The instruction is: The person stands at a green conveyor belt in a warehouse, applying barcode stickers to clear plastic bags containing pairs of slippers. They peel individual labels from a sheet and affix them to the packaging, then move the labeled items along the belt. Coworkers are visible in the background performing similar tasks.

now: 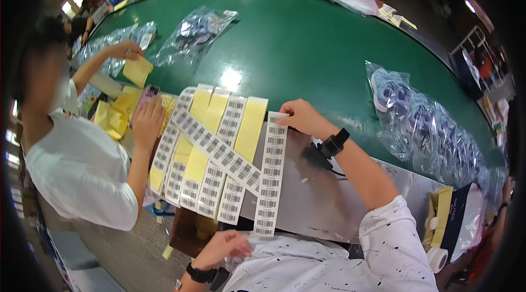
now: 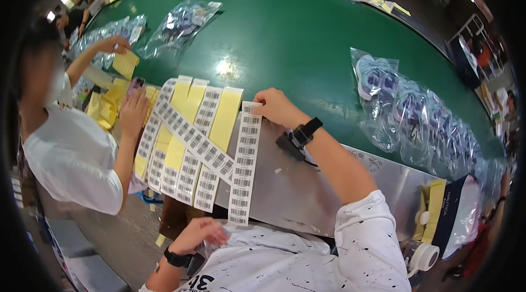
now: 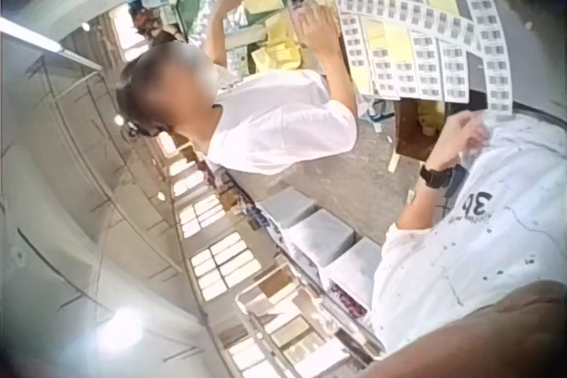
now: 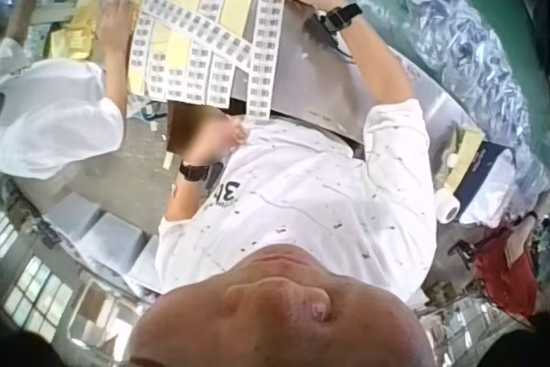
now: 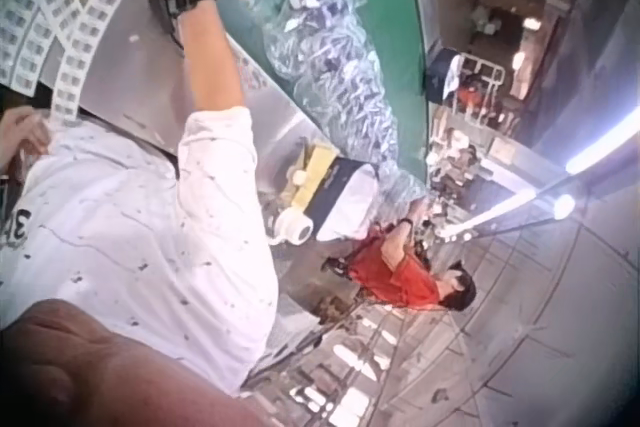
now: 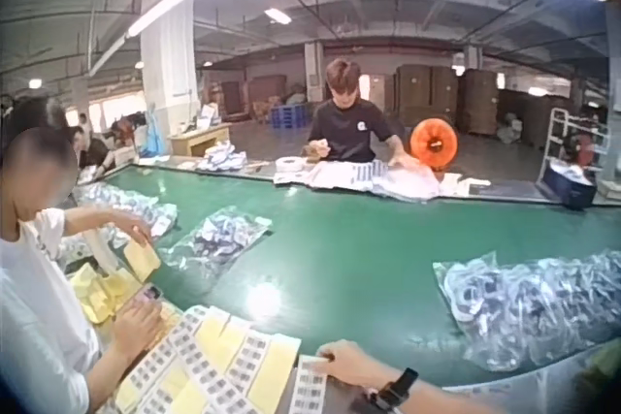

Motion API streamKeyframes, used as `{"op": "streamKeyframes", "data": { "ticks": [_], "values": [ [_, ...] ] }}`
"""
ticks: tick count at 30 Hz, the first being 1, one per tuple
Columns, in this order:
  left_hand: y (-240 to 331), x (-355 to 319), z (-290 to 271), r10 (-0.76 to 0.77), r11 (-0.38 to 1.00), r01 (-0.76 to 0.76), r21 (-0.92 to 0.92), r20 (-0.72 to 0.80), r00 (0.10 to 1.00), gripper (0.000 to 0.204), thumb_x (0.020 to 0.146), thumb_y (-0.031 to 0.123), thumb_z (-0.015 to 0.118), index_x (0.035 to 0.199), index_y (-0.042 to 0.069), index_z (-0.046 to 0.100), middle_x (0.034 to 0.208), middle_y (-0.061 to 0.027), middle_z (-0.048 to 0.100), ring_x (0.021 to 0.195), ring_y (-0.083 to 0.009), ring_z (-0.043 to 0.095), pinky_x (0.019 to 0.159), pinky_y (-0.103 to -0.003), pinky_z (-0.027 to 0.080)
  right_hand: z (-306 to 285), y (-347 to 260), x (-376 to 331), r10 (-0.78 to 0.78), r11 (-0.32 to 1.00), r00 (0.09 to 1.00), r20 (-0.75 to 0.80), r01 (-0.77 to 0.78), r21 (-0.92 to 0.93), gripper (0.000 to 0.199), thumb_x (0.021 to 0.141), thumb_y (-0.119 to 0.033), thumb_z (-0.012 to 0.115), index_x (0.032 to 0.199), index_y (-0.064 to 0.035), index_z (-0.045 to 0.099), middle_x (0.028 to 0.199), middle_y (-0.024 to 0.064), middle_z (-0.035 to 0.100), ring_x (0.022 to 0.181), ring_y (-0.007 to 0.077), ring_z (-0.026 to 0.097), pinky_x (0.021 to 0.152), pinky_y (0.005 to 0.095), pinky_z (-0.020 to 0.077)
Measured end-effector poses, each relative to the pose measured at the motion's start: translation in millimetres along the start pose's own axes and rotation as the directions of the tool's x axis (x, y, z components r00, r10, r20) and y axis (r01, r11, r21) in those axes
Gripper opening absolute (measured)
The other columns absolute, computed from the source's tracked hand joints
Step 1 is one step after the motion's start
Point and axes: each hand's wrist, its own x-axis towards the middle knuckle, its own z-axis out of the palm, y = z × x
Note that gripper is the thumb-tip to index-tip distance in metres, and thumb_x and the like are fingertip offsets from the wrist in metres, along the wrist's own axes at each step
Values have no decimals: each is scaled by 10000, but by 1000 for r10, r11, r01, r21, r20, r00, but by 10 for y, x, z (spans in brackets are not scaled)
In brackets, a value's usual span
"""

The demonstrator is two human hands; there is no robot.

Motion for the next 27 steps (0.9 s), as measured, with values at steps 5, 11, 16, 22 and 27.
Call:
{"op": "streamKeyframes", "data": {
  "ticks": [5,11,16,22,27],
  "values": [
    [784,-300,210,354,824,-350,446,77,932,249,907,116,630,1098,-41,600,944,-108,704,860,-124,671,753,-247,518,-163,-292,-625,-112,856,990,85,53,515,170,867,-69,598,1018,7,599,835,-9,621,611,55,484,560,214,406],
    [2280,401,1244,838,206,-736,645,273,473,436,904,-26,526,1330,15,445,1176,-155,592,1075,-178,588,843,-287,486,-803,-456,-1464,-133,786,987,-95,164,597,155,845,-54,629,976,-12,556,828,29,631,620,67,510,543,217,409],
    [2324,1219,1898,786,331,-824,461,348,510,400,899,-21,562,1293,30,519,903,-43,661,784,-73,591,708,-226,480,-1047,-202,-1872,0,785,930,-367,228,576,147,849,-58,652,970,-3,588,806,18,629,611,57,516,535,212,413],
    [2005,1711,2193,729,603,-787,131,309,610,240,902,-9,575,1138,-39,602,928,-55,674,843,-63,607,743,-200,472,-1058,271,-2107,79,857,883,-462,176,484,143,862,-63,659,985,10,669,816,11,628,651,57,537,568,210,432],
    [2003,1925,2240,681,650,-737,185,290,673,235,904,-5,582,1135,-46,599,991,-75,682,884,-79,622,769,-205,484,-1052,352,-2112,21,980,780,-626,108,168,136,826,-63,678,943,8,686,857,35,602,689,85,549,619,218,443]
  ]
}}
